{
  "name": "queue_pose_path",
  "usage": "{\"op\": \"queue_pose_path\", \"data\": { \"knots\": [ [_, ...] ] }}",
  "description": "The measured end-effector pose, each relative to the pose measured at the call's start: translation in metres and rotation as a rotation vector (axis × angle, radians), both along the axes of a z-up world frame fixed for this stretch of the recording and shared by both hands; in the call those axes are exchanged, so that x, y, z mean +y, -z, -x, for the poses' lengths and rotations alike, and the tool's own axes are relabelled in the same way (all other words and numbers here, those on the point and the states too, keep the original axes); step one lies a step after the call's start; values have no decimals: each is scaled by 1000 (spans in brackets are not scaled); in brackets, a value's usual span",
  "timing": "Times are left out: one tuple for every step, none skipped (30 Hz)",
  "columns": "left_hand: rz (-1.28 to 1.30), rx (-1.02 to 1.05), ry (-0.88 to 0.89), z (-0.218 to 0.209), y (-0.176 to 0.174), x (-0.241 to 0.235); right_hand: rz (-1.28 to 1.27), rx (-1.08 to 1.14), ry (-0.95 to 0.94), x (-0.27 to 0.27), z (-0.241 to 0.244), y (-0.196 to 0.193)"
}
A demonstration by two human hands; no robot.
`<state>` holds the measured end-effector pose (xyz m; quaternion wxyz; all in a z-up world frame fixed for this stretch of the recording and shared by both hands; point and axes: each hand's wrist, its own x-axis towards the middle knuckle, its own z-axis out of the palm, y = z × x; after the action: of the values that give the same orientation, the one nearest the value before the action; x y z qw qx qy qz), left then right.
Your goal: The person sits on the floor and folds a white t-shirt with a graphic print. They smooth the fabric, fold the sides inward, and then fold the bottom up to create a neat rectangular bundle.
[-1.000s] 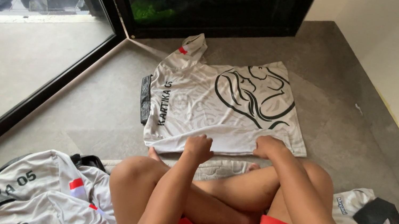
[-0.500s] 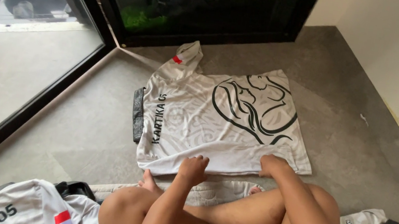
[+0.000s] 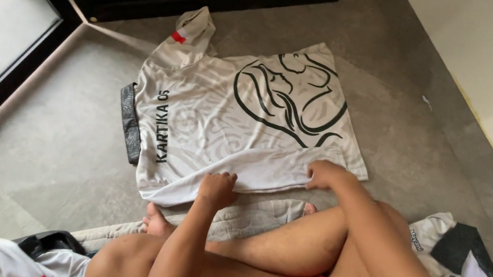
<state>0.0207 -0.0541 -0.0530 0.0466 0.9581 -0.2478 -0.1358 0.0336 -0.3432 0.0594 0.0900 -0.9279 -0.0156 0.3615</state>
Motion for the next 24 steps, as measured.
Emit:
{"op": "queue_pose_path", "data": {
  "knots": [
    [4, -1, 9, -4, 4, -2, 4, -1, 9, -20, -15, 11],
    [-18, -8, 14, -3, 9, -1, -41, -51, 91, -38, -26, 25],
    [-39, -15, 19, -2, 14, -2, -85, -101, 174, -58, -36, 39],
    [-39, -9, 30, 1, 10, -3, -85, -94, 185, -64, -33, 23],
    [-10, -18, 38, 3, 5, -4, -36, -108, 243, -71, -30, 6],
    [23, -33, 44, 2, -1, -7, 17, -128, 299, -79, -31, -13],
    [26, -32, 53, 4, 0, -7, 21, -128, 308, -92, -33, -1],
    [6, -20, 61, 6, 0, -8, 38, -129, 348, -106, -36, 11],
    [-14, -9, 70, 8, 0, -10, 56, -130, 388, -120, -39, 23],
    [-16, -3, 78, 9, 1, -10, 55, -124, 395, -117, -33, 25],
    [-21, -3, 88, 9, 2, -10, 9, -127, 486, -115, -27, 28],
    [-27, -8, 96, 7, 1, -9, -40, -134, 576, -112, -25, 29],
    [-30, -6, 102, 5, 0, -9, -42, -132, 581, -114, -27, 32],
    [-34, -8, 100, 6, 0, -10, -27, -157, 585, -115, -28, 34],
    [-38, -10, 99, 7, 0, -10, -11, -181, 589, -117, -28, 37],
    [-41, -1, 102, 8, 0, -9, -12, -173, 592, -127, -33, 54],
    [-42, 6, 101, 9, -1, -7, -19, -200, 603, -136, -38, 70],
    [-38, 2, 98, 5, -1, -7, -24, -241, 610, -146, -48, 82],
    [-35, -1, 98, 5, 0, -9, -22, -245, 611, -139, -43, 66],
    [-19, 5, 94, 5, 0, -8, -36, -116, 604, -129, -38, 52],
    [-2, 11, 90, 6, 1, -6, -50, 12, 595, -119, -33, 38],
    [-5, 17, 82, 6, 1, -6, -52, 19, 588, -119, -34, 37],
    [-4, -5, 96, 7, 1, -6, -25, 53, 547, -119, -36, 36],
    [-2, -24, 107, 7, 1, -6, 2, 88, 503, -119, -38, 34]
  ]
}}
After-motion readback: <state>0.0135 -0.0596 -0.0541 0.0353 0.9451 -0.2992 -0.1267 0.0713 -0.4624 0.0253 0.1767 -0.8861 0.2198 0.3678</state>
